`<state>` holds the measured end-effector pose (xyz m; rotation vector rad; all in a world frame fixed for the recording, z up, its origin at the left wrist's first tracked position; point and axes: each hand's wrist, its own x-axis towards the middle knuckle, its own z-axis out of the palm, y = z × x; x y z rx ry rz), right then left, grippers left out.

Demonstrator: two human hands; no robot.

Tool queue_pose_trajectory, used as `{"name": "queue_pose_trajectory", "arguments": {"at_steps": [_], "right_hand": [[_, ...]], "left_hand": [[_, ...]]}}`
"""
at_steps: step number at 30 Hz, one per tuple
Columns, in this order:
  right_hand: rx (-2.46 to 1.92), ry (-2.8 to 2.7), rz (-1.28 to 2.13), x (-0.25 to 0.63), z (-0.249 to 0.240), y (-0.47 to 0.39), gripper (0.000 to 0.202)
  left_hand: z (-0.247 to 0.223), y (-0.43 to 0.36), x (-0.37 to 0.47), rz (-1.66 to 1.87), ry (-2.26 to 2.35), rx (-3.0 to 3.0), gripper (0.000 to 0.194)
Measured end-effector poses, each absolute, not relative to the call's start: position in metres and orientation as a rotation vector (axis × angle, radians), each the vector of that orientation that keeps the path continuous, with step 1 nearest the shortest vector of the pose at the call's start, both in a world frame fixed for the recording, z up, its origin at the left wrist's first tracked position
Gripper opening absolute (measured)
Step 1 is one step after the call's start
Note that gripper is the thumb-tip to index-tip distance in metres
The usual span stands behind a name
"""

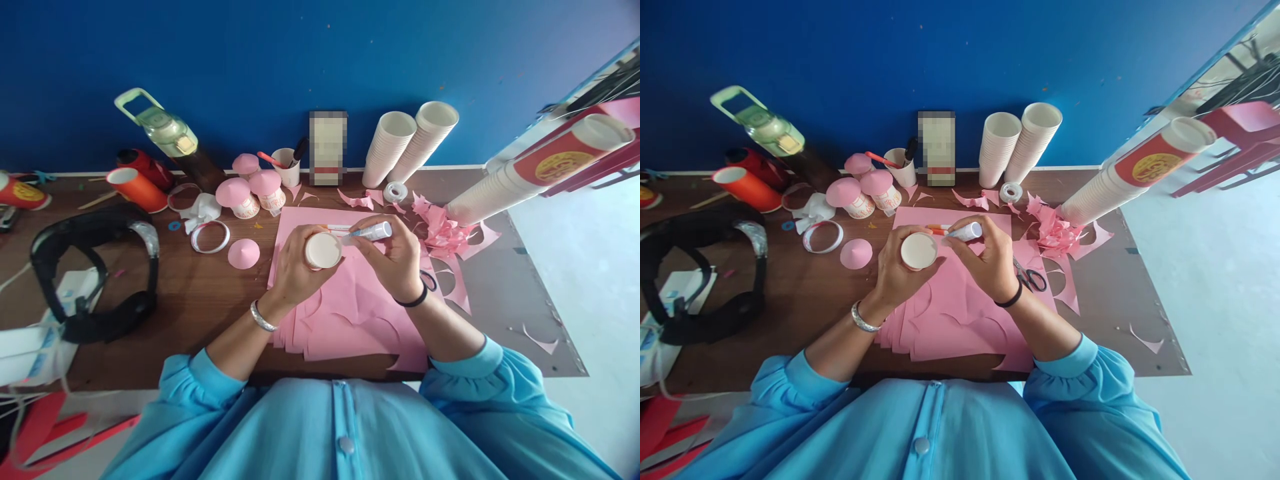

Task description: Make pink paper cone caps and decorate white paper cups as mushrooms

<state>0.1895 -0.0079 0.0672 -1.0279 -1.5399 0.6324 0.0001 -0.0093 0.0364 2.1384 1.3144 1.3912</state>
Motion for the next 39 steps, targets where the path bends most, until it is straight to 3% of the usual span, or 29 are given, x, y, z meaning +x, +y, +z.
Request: {"name": "queue_pose_trajectory", "arguments": {"at_steps": [7, 16, 23, 35, 39], "right_hand": [[-0.856, -1.542, 0.622, 0.185, 0.071, -0.013, 0.019], [-1.006, -1.605, 0.602, 0.188, 0.064, -0.01, 0.016], [-0.857, -1.625, 0.54, 0.183, 0.074, -0.019, 0.019], [-0.977, -1.599, 0.544, 0.184, 0.062, -0.015, 0.016], [-0.848, -1.575, 0.49, 0.181, 0.068, -0.02, 0.019]], "left_hand": [[0.031, -0.007, 0.001, 1.353, 1.376, 2.168, 0.048], [0.036, -0.008, 0.0, 1.405, 1.398, 2.141, 0.048], [0.032, -0.007, -0.003, 1.398, 1.35, 2.153, 0.047], [0.028, -0.004, -0.002, 1.484, 1.461, 2.112, 0.057], [0.026, -0.004, -0.003, 1.447, 1.449, 2.088, 0.051]]}}
